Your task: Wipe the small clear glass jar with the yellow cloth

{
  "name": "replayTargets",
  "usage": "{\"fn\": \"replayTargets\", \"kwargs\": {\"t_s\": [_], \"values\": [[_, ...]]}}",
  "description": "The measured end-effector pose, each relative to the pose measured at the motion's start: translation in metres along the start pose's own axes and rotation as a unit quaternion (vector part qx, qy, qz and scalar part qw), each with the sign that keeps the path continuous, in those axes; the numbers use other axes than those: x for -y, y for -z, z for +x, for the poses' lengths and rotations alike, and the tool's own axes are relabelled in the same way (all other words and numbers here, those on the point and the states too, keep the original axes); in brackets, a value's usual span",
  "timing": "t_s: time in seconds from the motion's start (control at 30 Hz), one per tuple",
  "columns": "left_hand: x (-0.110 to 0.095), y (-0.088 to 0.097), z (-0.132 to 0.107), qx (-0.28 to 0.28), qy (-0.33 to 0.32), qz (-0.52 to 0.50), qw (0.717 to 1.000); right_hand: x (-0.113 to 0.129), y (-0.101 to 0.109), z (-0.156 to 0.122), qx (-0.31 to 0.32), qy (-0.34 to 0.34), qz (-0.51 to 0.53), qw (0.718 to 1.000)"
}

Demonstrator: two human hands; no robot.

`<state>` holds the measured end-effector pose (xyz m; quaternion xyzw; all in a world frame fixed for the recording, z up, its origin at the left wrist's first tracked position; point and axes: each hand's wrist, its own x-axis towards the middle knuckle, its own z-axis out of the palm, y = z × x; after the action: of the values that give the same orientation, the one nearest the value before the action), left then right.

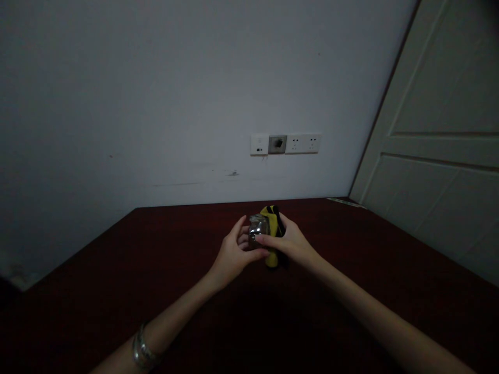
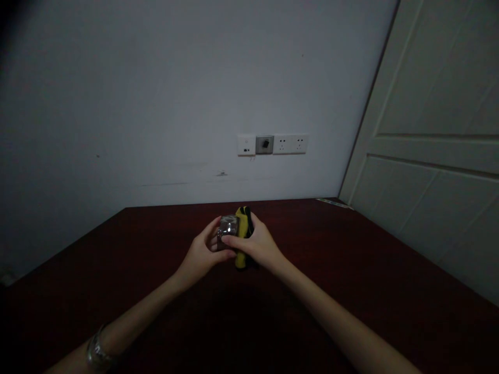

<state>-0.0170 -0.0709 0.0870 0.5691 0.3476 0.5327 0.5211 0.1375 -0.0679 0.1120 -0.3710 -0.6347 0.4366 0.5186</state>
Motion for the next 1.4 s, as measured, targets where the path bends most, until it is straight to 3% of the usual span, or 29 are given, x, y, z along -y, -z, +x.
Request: {"fn": "replayTargets", "kwargs": {"t_s": [0.33, 0.57, 0.77, 0.97, 1.23, 1.4], "values": [[0.001, -0.001, 0.000, -0.010, 0.015, -0.012, 1.000, -0.007, 0.009, 0.002, 0.013, 0.101, -0.118, 0.988], [0.001, 0.001, -0.002, 0.035, 0.001, 0.001, 0.999, -0.009, 0.012, 0.002, -0.004, 0.176, -0.195, 0.965], [-0.007, 0.000, -0.008, 0.064, -0.004, 0.026, 0.998, -0.001, 0.017, 0.002, 0.033, 0.223, -0.215, 0.950], [-0.007, -0.001, -0.009, 0.050, -0.010, 0.051, 0.997, 0.001, 0.023, 0.005, 0.052, 0.258, -0.216, 0.940], [-0.003, 0.001, -0.009, 0.045, -0.033, 0.067, 0.996, 0.015, 0.021, -0.004, 0.133, 0.353, -0.283, 0.881], [-0.001, 0.002, -0.009, 0.054, -0.041, 0.075, 0.995, 0.020, 0.020, -0.006, 0.160, 0.369, -0.328, 0.854]]}}
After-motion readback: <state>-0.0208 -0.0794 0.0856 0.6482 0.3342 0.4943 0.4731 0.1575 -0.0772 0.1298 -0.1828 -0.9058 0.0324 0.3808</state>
